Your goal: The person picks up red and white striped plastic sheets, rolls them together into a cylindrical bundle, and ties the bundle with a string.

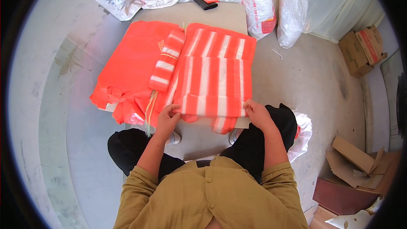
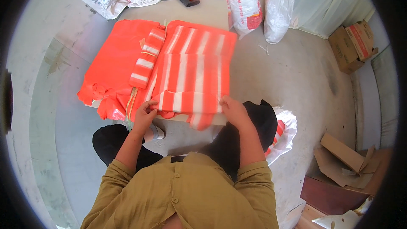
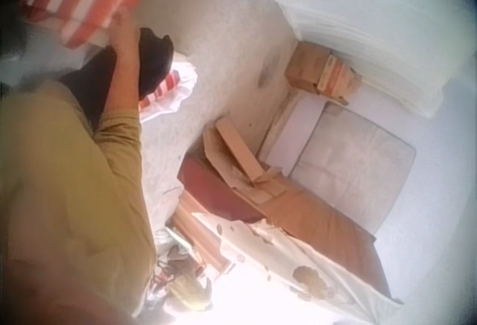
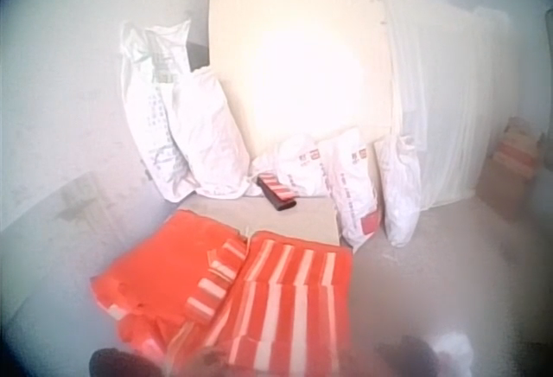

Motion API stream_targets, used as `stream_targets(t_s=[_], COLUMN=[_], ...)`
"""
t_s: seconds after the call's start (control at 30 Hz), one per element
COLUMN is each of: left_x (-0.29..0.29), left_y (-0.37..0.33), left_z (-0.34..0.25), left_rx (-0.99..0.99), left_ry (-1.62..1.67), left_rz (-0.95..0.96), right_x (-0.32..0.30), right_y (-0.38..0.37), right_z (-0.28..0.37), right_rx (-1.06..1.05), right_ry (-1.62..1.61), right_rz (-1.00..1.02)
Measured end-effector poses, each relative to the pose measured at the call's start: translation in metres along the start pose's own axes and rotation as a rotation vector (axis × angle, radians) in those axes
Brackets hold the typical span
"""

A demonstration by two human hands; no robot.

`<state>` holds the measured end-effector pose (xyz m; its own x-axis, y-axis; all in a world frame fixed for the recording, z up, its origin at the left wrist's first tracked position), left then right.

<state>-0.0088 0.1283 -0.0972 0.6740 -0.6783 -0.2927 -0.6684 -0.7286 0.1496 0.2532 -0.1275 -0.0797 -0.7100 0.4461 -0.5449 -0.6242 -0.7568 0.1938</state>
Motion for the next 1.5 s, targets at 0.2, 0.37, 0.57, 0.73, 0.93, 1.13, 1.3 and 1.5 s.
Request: stream_targets(t_s=[0.2, 0.37, 0.57, 0.73, 0.93, 1.13, 1.3, 1.5], left_x=[0.000, 0.007, 0.009, 0.005, 0.000, -0.006, 0.008, 0.006], left_y=[0.004, 0.008, 0.011, 0.015, 0.022, 0.017, 0.002, -0.025], left_z=[-0.025, -0.054, -0.064, -0.067, -0.083, -0.089, -0.058, -0.051], left_rx=[0.165, 0.306, 0.348, 0.360, 0.382, 0.548, 0.037, 0.031], left_ry=[-0.358, -0.595, -0.660, -0.635, -0.626, -0.514, 0.045, -0.092], left_rz=[-0.067, -0.146, -0.201, -0.174, -0.090, 0.032, 0.303, 0.098], right_x=[0.001, -0.006, -0.003, -0.012, -0.025, -0.043, -0.035, -0.028], right_y=[0.006, 0.018, 0.019, 0.023, 0.027, 0.026, 0.001, -0.033], right_z=[0.003, 0.047, 0.050, 0.054, 0.054, 0.058, 0.011, -0.015], right_rx=[-0.025, -0.197, -0.351, -0.392, -0.406, -0.504, -0.102, -0.009], right_ry=[-0.083, 0.041, 0.336, 0.334, 0.279, 0.084, -0.345, -0.420], right_rz=[0.059, 0.013, -0.098, -0.192, -0.266, -0.292, -0.094, -0.174])
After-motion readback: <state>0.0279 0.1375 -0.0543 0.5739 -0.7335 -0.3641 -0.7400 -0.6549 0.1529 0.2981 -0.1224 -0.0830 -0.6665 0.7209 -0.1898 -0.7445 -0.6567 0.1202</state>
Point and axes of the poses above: each hand's wrist, its own y-axis away from the middle knuckle, its own x-axis out of the palm, z = x × y, the point moved 10 cm from there along -y, towards the middle knuckle, and after that the axes turned 5 degrees about -y, right-handed, at the moved point
